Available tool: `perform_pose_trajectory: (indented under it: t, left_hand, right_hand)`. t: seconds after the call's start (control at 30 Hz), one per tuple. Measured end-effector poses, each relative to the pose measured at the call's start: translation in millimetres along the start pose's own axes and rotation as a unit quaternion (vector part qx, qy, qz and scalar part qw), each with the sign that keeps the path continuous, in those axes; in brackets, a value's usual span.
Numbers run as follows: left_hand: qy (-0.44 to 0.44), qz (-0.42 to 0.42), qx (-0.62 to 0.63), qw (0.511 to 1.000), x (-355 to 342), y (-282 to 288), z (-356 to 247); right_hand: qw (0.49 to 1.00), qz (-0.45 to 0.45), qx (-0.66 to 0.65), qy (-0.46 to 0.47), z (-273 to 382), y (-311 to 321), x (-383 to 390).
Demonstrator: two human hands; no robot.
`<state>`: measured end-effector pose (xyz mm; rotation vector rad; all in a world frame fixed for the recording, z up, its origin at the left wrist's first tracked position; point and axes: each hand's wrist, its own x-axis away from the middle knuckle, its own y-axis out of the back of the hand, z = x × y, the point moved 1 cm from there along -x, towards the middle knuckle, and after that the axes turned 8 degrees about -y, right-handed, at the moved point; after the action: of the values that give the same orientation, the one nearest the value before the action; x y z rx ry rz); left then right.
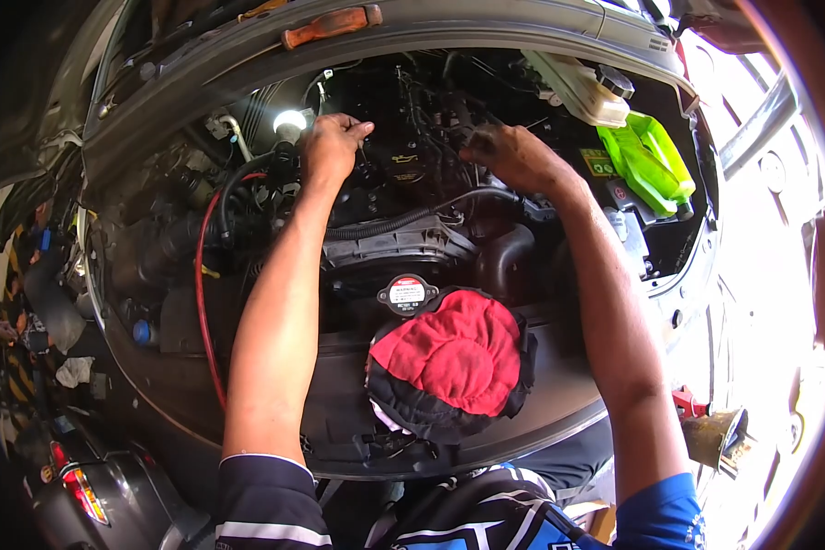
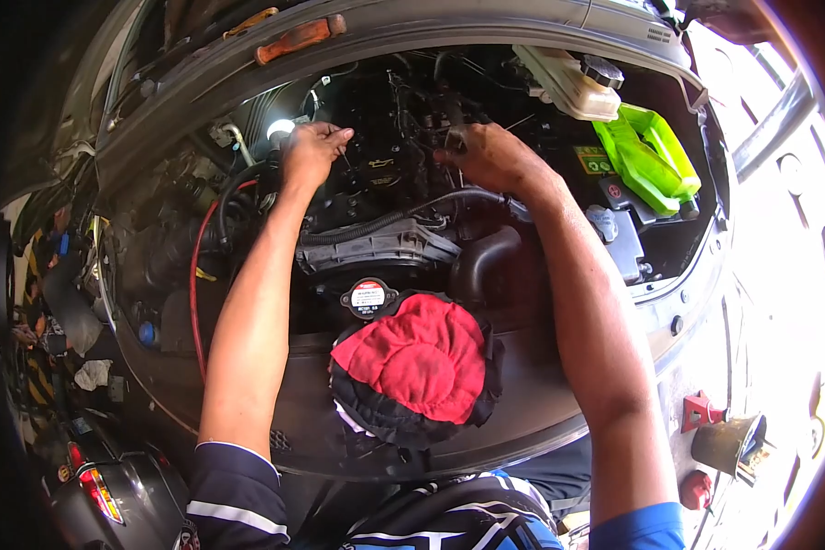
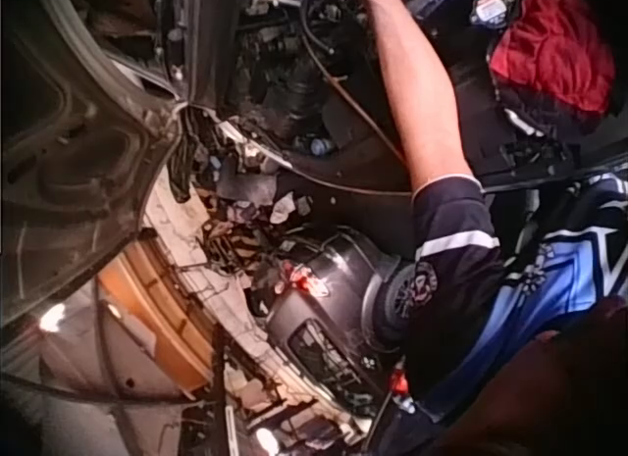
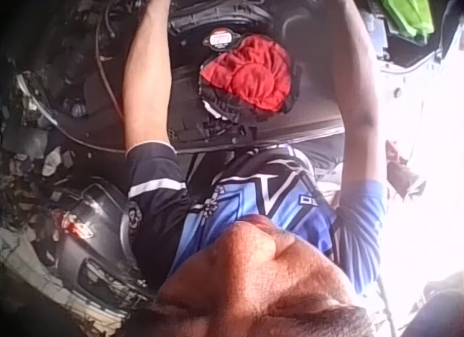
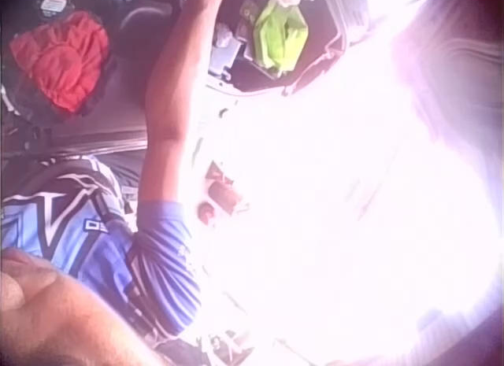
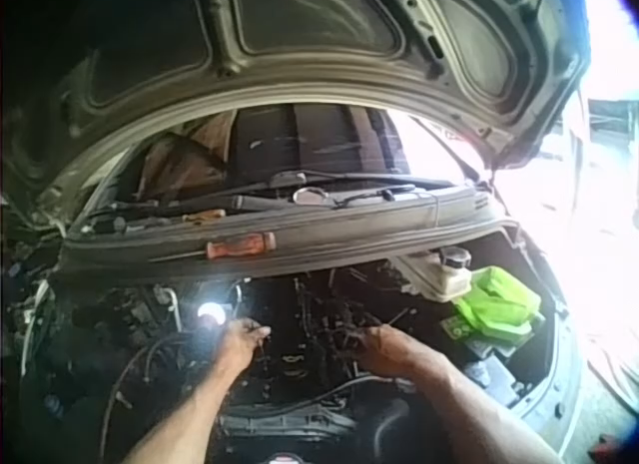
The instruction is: Performing maintenance and repairs on a car engine inside the engine bay.
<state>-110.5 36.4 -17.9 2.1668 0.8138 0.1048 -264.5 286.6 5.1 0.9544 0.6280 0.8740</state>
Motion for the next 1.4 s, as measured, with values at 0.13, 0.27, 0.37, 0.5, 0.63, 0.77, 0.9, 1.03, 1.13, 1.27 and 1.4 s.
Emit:
perform_pose_trajectory:
  t: [0.13,0.27,0.37,0.5,0.63,0.77,0.9,1.03,1.13,1.27,1.4]
  left_hand:
    - [-0.084,-0.008,0.319,0.944,8,-9,-3]
    - [-0.072,-0.029,0.230,0.970,5,-7,2]
    - [-0.014,-0.037,0.007,0.999,0,-1,5]
    - [-0.032,-0.026,0.060,0.997,0,-2,5]
    - [-0.074,0.033,0.344,0.935,7,-6,3]
    - [-0.022,0.007,0.117,0.993,3,2,1]
    - [-0.041,0.002,0.115,0.993,4,3,-1]
    - [-0.075,0.044,0.356,0.930,10,-5,-1]
    - [-0.054,0.027,0.234,0.970,7,-2,0]
    - [-0.014,0.057,-0.005,0.998,1,3,-1]
    - [-0.066,0.151,0.222,0.961,5,0,0]
  right_hand:
    - [1.000,0.022,-0.010,-0.013,-2,1,0]
    - [0.999,0.026,-0.018,-0.014,-2,0,1]
    - [1.000,0.008,-0.007,0.019,-1,-2,0]
    - [0.999,0.033,0.017,-0.023,-2,-3,0]
    - [1.000,0.024,-0.010,0.007,-2,-1,1]
    - [0.999,0.036,-0.002,-0.023,2,-1,3]
    - [0.997,0.046,0.001,-0.054,7,1,4]
    - [0.998,0.060,0.003,-0.033,9,4,6]
    - [0.997,0.062,-0.001,-0.038,9,3,6]
    - [0.998,0.060,-0.002,-0.031,9,0,5]
    - [0.997,0.066,-0.004,-0.031,10,2,7]
